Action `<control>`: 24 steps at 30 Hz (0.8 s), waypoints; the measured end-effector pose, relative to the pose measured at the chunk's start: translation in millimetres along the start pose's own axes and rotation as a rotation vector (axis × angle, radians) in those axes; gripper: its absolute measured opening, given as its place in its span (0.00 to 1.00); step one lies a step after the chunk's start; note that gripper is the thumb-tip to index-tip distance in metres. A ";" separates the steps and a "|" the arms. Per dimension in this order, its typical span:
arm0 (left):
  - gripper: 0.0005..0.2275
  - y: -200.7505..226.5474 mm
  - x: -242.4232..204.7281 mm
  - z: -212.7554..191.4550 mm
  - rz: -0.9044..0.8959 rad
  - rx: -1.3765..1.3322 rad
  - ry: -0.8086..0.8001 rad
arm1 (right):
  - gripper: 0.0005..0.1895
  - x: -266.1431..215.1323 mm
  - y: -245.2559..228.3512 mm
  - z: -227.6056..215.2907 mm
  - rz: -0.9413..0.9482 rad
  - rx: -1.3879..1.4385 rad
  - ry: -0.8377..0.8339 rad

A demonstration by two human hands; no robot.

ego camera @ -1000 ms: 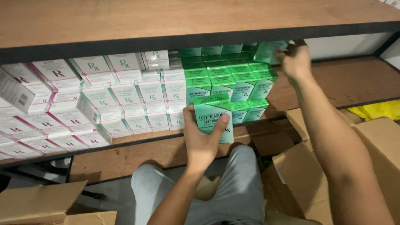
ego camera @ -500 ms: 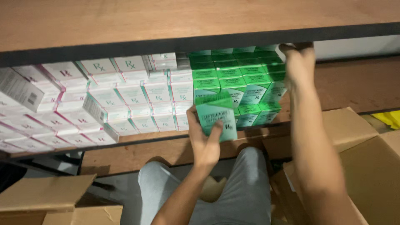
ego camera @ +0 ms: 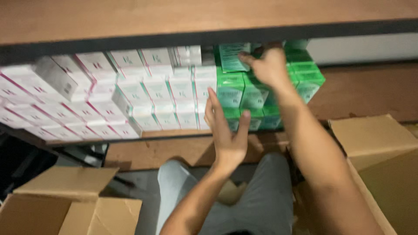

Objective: The person repeatedly picks up green medicine boxes from a cardboard box and places them onto a wooden shelf, arranging them in neat rows. The person handles the boxes by hand, stacking them in an organized manner.

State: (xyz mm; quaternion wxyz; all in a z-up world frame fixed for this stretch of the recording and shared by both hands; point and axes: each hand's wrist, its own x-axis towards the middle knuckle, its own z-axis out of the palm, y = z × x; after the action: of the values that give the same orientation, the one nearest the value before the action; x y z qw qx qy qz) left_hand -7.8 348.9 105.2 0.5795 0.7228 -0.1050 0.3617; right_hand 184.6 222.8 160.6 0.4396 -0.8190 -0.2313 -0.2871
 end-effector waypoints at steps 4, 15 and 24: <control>0.40 -0.7 -0.3 -0.5 -0.038 0.045 -0.018 | 0.15 40.6 51.6 43.2 0.009 -0.115 0.007; 0.39 -7.7 -5.2 11.2 -0.046 0.039 -0.070 | 0.15 48.5 60.0 68.9 -0.174 -0.479 0.034; 0.29 10.4 -21.7 49.5 -0.029 -0.198 -0.128 | 0.21 -81.8 -45.3 -130.5 -0.123 -0.547 -0.323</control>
State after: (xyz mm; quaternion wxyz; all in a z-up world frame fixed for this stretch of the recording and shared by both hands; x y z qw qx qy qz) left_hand -9.4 294.7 95.9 0.6454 0.6851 -0.1664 0.2941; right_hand 61.6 124.0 190.7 0.1426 -0.9262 -0.2615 -0.2311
